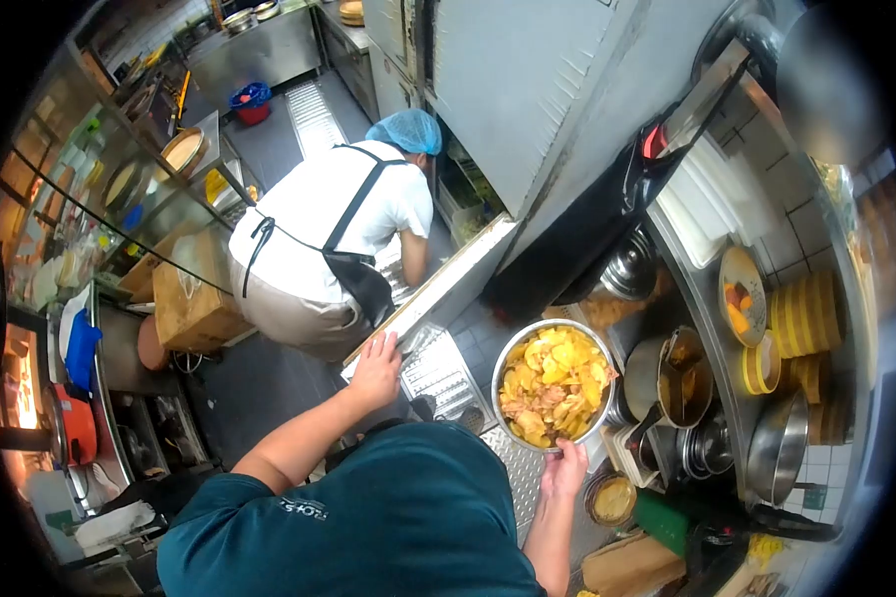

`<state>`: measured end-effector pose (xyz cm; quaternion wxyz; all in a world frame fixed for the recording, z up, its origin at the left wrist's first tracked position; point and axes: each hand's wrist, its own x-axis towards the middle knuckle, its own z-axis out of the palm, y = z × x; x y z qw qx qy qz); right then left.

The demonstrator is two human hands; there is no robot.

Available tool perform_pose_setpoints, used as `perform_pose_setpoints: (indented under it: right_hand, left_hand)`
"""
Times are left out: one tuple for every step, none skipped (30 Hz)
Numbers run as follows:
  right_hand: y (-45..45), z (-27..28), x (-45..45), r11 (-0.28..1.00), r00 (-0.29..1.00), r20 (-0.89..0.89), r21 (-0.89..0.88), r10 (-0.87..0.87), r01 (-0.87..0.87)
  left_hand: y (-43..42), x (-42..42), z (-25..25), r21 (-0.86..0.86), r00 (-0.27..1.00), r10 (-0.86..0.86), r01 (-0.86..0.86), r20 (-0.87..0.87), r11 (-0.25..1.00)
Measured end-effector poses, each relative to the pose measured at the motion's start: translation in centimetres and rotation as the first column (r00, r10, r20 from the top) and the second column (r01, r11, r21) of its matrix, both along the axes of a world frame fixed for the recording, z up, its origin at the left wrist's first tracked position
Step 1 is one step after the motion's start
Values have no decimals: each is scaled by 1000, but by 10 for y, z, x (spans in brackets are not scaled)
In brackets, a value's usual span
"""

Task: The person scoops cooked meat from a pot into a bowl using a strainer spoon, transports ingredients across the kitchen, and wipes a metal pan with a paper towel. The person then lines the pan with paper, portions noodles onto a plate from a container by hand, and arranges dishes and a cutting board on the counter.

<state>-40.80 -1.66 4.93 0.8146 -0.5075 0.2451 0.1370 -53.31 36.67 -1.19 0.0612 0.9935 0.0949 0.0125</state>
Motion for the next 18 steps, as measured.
perform_pose_setpoints:
  right_hand:
    - [-1,1,1,1000,1000,2,2,12,-12]
    - [-2,3,2,1000,1000,3,4,23,-23]
    - [-3,3,3,999,999,3,5,34,-34]
    - [-6,3,4,999,999,-5,-5,34,-34]
    - [-8,2,5,999,999,-15,-17,32,-32]
    - [-10,2,5,999,999,-24,-28,30,-31]
    - [-11,2,6,999,999,-24,-23,28,-29]
    - [-11,2,7,999,999,-23,-19,25,-25]
    - [-11,2,8,1000,1000,-22,-15,21,-22]
    - [-13,1,8,999,999,-22,-18,27,-28]
    - [-16,-1,9,999,999,-21,-20,33,-33]
    - [-19,-3,11,999,999,-21,-23,38,-39]
    - [-22,-6,11,999,999,-22,-22,43,-44]
    - [-26,-9,12,999,999,-23,-20,48,-49]
    - [-28,-10,12,998,998,-23,-18,54,-54]
    - [-28,-10,13,999,999,-20,-15,48,-49]
    - [-28,-10,13,999,999,-17,-12,43,-43]
    - [-26,-8,11,999,999,-13,-8,37,-37]
  left_hand:
    - [-1,-1,-1,-10,1000,-2,2,14,1000]
    - [-2,-1,-2,-20,1000,-5,5,28,1000]
    - [-4,-1,0,-21,1000,2,-2,21,1000]
    - [-7,-1,4,-22,1000,9,-8,13,1000]
    - [-11,0,6,-24,1000,15,-15,5,1000]
    - [-13,0,5,-24,1000,19,-20,-5,1000]
    - [-16,1,4,-22,1000,23,-24,-15,999]
    - [-18,1,3,-21,999,27,-27,-24,999]
    - [-19,1,4,-21,999,26,-26,-22,999]
    - [-21,1,5,-21,999,24,-25,-21,999]
    - [-23,1,6,-21,1000,22,-23,-18,1000]
    - [-25,2,5,-24,1000,20,-20,-12,1000]
    - [-26,2,5,-28,1000,17,-17,-5,999]
    - [-28,2,6,-31,1000,14,-14,2,999]
    - [-30,3,7,-29,1000,15,-15,-4,999]
    - [-31,4,8,-27,1000,16,-17,-9,999]
    - [-31,4,8,-25,1000,18,-18,-14,1000]
    - [-30,3,8,-13,1000,14,-14,0,1000]
